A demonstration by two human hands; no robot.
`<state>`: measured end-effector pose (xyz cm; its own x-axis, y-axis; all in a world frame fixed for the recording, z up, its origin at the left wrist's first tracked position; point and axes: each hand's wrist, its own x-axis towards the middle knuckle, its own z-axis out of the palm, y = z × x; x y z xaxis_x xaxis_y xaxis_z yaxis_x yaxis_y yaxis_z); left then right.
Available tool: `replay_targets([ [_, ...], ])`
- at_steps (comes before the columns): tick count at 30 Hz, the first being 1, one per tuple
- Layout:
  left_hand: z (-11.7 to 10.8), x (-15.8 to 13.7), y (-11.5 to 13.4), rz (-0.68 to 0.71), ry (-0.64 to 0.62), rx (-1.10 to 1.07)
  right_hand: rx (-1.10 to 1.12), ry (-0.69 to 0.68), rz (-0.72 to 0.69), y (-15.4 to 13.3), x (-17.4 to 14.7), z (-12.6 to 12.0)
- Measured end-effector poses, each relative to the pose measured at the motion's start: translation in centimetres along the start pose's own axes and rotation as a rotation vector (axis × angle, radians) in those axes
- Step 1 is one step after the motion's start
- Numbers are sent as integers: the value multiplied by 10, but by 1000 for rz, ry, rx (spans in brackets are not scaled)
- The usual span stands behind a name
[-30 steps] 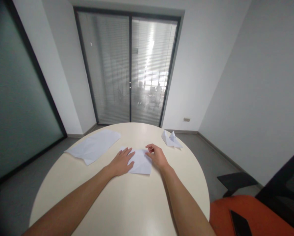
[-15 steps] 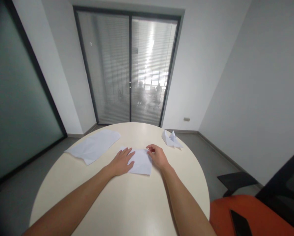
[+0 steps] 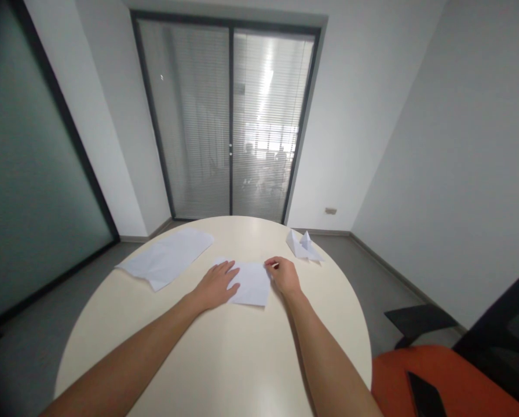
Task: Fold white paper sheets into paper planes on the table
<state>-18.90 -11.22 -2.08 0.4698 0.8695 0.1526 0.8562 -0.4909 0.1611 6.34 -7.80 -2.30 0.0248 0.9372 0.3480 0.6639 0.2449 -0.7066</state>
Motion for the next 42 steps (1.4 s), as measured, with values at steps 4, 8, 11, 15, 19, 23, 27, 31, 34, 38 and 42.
replay_targets([
  [4,1,1,1,-30,-31,-41,-64,51,63,5,-1,-3],
  [8,4,1,0,-24,-52,-68,-194,119,10,-2,-2,-7],
  [11,5,1,0,-16,-64,-80,-92,7,-177,-18,-6,-2],
  [15,5,2,-1,4,-70,-102,40,-347,-408,-31,-17,19],
  [19,2,1,-1,6,-102,-91,-99,-545,-341,-25,-23,31],
  [23,-1,2,1,-18,-132,-61,-209,-576,-289,-19,-23,31],
  [27,-1,4,3,-40,-161,-25,-260,-579,-280,-23,-26,28],
  [31,4,6,0,-66,-116,14,-366,-617,-234,-33,-28,23],
  [34,8,6,-5,-110,-80,31,-424,-629,-201,-40,-28,20],
  [38,6,6,-14,-163,-86,48,-452,-617,-179,-43,-28,17],
  [42,3,4,-25,-243,-91,73,-460,-609,-169,-43,-29,17],
])
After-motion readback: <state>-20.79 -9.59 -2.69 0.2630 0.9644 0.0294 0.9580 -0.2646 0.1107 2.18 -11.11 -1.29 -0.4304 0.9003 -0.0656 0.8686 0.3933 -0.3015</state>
